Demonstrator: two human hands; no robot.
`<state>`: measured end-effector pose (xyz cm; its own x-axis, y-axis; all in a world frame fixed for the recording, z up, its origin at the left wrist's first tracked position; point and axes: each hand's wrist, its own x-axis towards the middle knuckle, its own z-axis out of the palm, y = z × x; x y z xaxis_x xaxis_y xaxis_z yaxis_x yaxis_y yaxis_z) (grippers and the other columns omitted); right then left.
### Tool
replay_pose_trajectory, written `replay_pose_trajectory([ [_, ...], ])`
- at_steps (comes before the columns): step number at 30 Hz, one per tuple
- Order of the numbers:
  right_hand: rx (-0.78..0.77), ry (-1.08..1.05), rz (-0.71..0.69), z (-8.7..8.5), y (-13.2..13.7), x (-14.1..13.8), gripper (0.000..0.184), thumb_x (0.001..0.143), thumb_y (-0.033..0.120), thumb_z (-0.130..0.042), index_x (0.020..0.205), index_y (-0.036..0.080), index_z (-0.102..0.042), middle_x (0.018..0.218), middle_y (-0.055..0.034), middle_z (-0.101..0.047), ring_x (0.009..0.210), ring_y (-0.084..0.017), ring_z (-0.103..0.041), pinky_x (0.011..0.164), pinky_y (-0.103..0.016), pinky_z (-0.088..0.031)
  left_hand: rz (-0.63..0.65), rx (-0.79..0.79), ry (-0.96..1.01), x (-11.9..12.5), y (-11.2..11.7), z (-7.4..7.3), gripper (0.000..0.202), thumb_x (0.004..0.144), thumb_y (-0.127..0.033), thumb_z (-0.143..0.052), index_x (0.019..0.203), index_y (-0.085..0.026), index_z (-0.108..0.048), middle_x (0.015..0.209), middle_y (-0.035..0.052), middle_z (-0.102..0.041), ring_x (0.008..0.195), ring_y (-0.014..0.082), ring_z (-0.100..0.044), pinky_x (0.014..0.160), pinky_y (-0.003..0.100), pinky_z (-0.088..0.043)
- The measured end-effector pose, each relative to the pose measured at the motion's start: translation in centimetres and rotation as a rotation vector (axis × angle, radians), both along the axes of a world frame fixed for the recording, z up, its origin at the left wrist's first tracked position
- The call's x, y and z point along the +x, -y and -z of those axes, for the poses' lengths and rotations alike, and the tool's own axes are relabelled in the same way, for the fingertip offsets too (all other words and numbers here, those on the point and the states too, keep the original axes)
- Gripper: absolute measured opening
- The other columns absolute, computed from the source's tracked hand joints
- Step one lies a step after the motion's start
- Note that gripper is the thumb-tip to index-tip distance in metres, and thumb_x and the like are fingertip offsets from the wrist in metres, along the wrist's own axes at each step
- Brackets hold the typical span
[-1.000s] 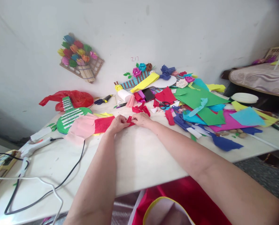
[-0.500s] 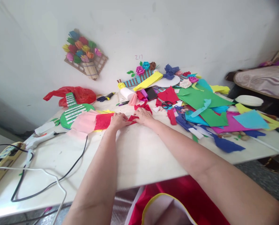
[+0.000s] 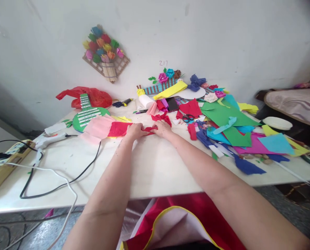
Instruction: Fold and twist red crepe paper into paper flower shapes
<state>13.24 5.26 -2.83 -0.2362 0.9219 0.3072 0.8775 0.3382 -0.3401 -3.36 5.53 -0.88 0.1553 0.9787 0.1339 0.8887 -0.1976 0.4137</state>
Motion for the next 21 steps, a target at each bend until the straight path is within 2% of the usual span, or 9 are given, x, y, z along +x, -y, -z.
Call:
replay_pose_trajectory([
  [6, 0.017, -0.223, -0.029, 0.97, -0.80, 0.28, 0.031, 0.069, 0.037, -0.065, 0.093, 0.018, -0.062, 0.099, -0.0061, -0.061, 0.091, -0.019, -0.057, 0.082, -0.034, -0.042, 0.081, 0.066, 0.296, -0.11, 0.04, 0.96, 0.025, 0.053, -0.035, -0.068, 0.061, -0.020, -0.049, 0.057, -0.0033, -0.051, 0.055, 0.0127, -0.046, 0.052, 0.024, -0.032],
  [11, -0.091, -0.641, -0.083, 1.01, -1.06, 0.47, 0.034, 0.070, 0.034, -0.063, 0.099, 0.016, -0.058, 0.102, -0.0068, -0.063, 0.097, -0.018, -0.057, 0.086, -0.034, -0.043, 0.101, 0.089, 0.555, 0.03, 0.38, 0.69, 0.026, 0.052, -0.030, -0.068, 0.062, -0.018, -0.047, 0.051, -0.0058, -0.045, 0.049, 0.0089, -0.041, 0.048, 0.022, -0.030],
  [15, -0.236, -0.984, -0.161, 0.52, -0.67, 0.45, 0.039, 0.068, 0.032, -0.064, 0.102, 0.015, -0.055, 0.109, -0.0092, -0.061, 0.101, -0.016, -0.057, 0.087, -0.032, -0.044, 0.112, -0.002, 0.812, 0.20, 0.82, 0.35, 0.036, 0.048, -0.029, -0.073, 0.067, -0.018, -0.045, 0.052, -0.0056, -0.049, 0.049, 0.0086, -0.045, 0.047, 0.021, -0.031],
  [18, -0.314, -1.114, -0.204, 0.29, -0.41, 0.50, 0.044, 0.062, 0.022, -0.069, 0.103, 0.015, -0.055, 0.111, -0.0085, -0.060, 0.102, -0.016, -0.056, 0.087, -0.032, -0.045, 0.136, -0.050, 0.919, 0.22, 0.94, 0.40, 0.042, 0.046, -0.028, -0.076, 0.072, -0.018, -0.044, 0.055, -0.0047, -0.054, 0.051, 0.0096, -0.050, 0.050, 0.021, -0.036],
  [21, -0.332, -1.176, -0.211, 0.32, -0.39, 0.48, 0.045, 0.061, 0.016, -0.067, 0.104, 0.016, -0.055, 0.106, -0.0065, -0.062, 0.096, -0.014, -0.059, 0.085, -0.031, -0.046, 0.167, -0.079, 0.970, 0.19, 0.85, 0.60, 0.049, 0.047, -0.028, -0.076, 0.085, -0.017, -0.047, 0.059, -0.0040, -0.058, 0.053, 0.0111, -0.055, 0.053, 0.023, -0.041],
])
